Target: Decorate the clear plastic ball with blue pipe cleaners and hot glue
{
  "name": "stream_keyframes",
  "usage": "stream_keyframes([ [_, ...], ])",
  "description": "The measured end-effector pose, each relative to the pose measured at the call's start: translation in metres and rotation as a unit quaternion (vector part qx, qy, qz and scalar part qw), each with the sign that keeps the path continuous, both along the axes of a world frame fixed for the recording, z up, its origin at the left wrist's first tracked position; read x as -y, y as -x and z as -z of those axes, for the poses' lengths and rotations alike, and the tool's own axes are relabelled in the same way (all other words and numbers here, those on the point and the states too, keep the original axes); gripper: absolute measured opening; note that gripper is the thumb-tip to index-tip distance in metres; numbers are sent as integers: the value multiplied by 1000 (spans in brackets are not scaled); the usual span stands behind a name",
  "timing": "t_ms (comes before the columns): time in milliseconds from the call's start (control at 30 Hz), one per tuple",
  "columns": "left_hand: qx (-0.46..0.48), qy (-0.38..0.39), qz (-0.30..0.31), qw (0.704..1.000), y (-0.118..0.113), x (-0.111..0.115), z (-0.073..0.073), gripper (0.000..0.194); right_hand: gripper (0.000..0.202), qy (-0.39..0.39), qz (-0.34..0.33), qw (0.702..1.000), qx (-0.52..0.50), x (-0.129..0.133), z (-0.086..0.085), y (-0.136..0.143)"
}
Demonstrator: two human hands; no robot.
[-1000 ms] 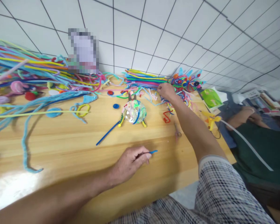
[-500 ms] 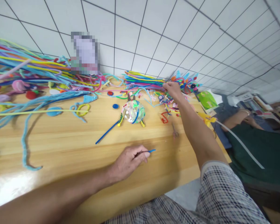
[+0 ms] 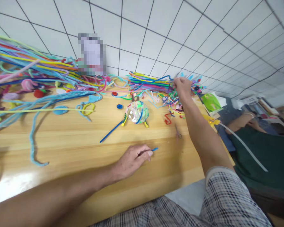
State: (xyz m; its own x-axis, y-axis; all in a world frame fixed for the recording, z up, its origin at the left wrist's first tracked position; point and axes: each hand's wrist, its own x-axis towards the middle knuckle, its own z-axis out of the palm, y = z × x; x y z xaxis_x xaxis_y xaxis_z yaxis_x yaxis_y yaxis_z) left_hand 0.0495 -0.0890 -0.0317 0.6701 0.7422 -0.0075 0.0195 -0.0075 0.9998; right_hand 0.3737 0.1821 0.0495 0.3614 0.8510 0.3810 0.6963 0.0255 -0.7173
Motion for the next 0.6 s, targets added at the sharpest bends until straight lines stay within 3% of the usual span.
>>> stream_keyframes([
  [133, 2, -3, 1, 1000, 0, 0, 1, 38, 29, -49, 19, 999, -11, 4, -6, -8],
  [233, 6, 1, 2, 1000, -1, 1, 2, 38, 27, -67, 25, 994, -85, 9, -15, -9],
  [333, 2, 1, 0, 1000, -2, 0, 1, 36, 25, -77, 19, 981, -180, 16, -31, -6],
  [467, 10, 0, -2, 1000, -2, 1, 1, 34, 28, -91, 15, 969, -227, 32, -57, -2],
  [600, 18, -5, -5, 1000, -2, 2, 3, 34, 28, -150, 1, 944, -292, 53, -76, 4],
])
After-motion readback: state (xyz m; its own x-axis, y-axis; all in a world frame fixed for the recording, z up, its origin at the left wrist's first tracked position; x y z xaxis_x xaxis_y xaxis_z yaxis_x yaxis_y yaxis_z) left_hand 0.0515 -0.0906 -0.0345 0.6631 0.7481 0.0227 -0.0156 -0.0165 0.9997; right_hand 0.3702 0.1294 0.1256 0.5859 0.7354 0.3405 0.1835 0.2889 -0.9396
